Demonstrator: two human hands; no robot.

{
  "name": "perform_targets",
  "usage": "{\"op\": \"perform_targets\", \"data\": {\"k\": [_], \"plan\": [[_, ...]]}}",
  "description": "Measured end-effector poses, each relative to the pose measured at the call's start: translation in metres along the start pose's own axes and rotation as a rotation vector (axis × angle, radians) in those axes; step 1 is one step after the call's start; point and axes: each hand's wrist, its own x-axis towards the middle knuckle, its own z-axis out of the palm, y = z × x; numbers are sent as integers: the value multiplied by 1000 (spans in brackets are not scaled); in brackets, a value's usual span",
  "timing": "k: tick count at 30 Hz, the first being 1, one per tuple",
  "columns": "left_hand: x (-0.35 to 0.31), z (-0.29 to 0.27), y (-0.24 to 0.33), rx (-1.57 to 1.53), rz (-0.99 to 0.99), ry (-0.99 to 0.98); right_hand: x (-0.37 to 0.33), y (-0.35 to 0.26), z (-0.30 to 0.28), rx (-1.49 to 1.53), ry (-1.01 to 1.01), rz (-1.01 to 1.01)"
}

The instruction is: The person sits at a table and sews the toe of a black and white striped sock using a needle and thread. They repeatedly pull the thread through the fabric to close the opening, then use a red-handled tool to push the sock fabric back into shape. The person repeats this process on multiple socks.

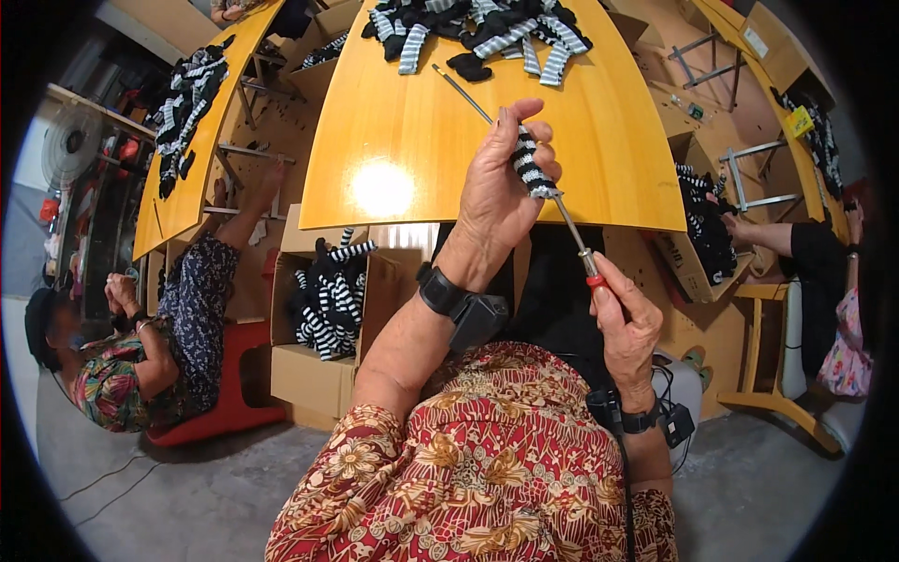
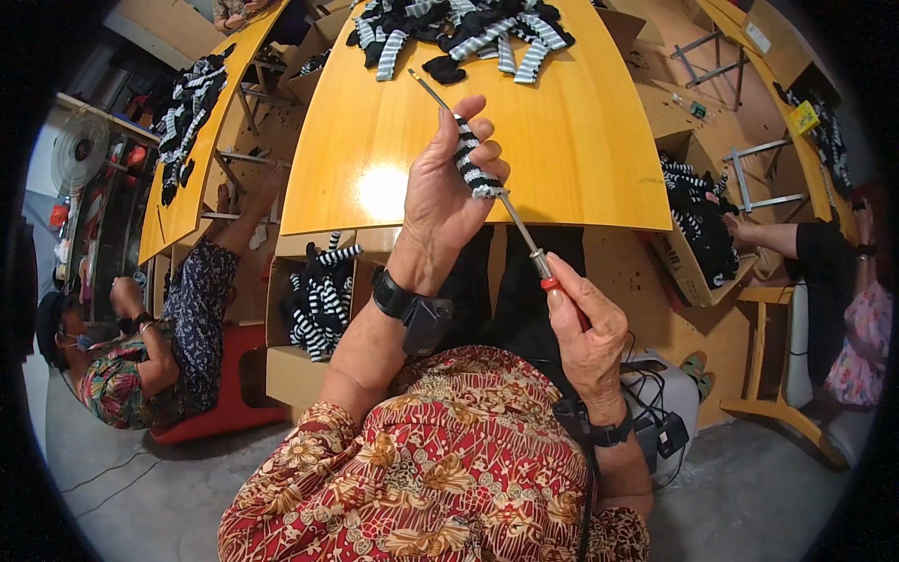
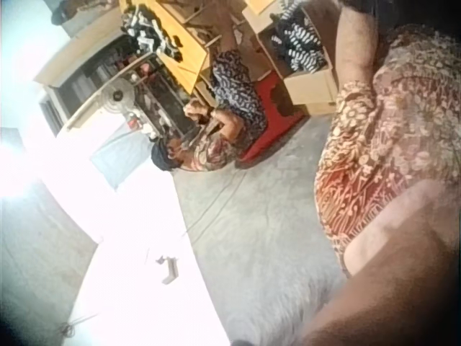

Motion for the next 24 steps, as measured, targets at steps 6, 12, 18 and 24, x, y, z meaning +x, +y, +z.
{"op": "perform_targets", "data": {"k": [6, 12, 18, 24], "plan": [[10, -9, 22, -173, 109, 164, -18, -4, -13, -281, -14, -207], [13, -3, 10, -61, 149, 180, -14, 6, -8, -302, 19, -282], [6, 17, -3, 146, 194, 320, -13, 11, -5, -305, 37, -287], [17, 20, -12, 147, 284, 323, -14, 13, 7, -386, 122, -328]]}}
